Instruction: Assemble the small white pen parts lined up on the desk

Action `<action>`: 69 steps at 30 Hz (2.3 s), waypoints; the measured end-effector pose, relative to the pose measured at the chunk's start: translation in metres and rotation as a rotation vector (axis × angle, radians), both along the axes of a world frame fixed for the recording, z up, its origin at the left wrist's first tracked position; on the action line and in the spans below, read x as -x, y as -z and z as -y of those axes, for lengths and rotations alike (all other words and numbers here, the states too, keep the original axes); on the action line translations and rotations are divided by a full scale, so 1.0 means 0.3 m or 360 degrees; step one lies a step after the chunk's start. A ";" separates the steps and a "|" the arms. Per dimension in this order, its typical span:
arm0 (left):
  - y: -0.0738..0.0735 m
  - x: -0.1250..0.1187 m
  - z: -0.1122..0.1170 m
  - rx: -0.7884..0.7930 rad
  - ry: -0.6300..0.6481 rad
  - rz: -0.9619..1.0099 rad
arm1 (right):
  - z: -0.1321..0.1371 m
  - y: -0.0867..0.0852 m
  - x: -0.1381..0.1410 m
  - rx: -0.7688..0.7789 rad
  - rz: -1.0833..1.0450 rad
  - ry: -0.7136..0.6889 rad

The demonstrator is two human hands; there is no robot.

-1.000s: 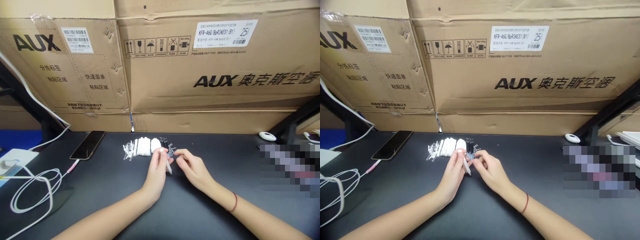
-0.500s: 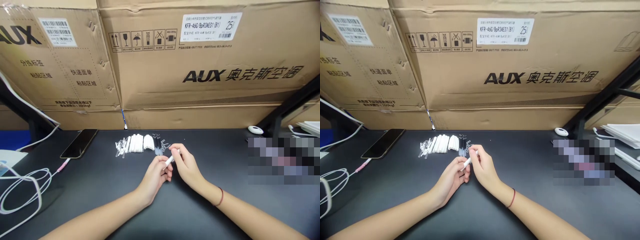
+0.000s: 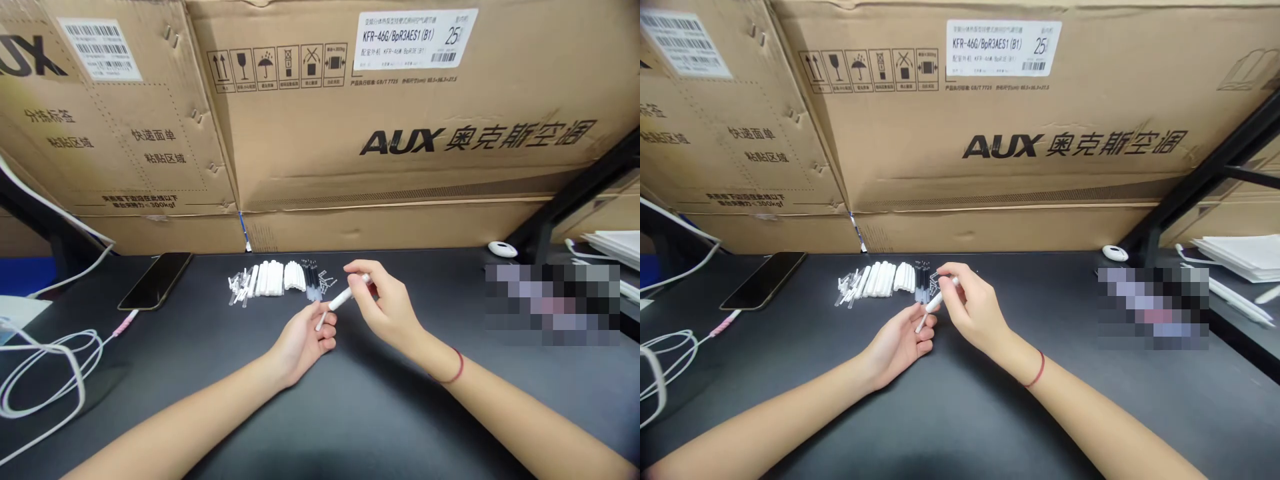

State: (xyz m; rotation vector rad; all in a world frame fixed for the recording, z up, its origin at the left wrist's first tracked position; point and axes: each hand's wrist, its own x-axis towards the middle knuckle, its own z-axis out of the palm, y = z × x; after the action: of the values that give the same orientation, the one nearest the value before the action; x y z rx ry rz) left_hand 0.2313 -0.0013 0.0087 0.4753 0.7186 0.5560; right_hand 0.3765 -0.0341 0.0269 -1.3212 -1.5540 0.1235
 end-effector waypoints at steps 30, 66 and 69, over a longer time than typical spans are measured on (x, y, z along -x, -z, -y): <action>-0.076 0.371 -0.275 -0.2194 0.0513 -0.2497 | -0.070 0.165 -0.068 0.0448 -0.0706 -0.0022; -0.089 0.440 -0.308 -0.1906 0.0205 -0.2593 | -0.076 0.172 -0.078 0.0538 -0.0701 0.0049; -0.091 0.435 -0.304 -0.1887 0.0280 -0.2551 | -0.077 0.169 -0.075 0.0515 -0.0707 0.0037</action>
State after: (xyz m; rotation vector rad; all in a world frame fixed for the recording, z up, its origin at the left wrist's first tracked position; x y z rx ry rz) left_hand 0.1010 0.0900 0.0360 2.1958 1.7964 0.2799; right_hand 0.3989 -0.0111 -0.0237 -1.4401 -1.1689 0.6330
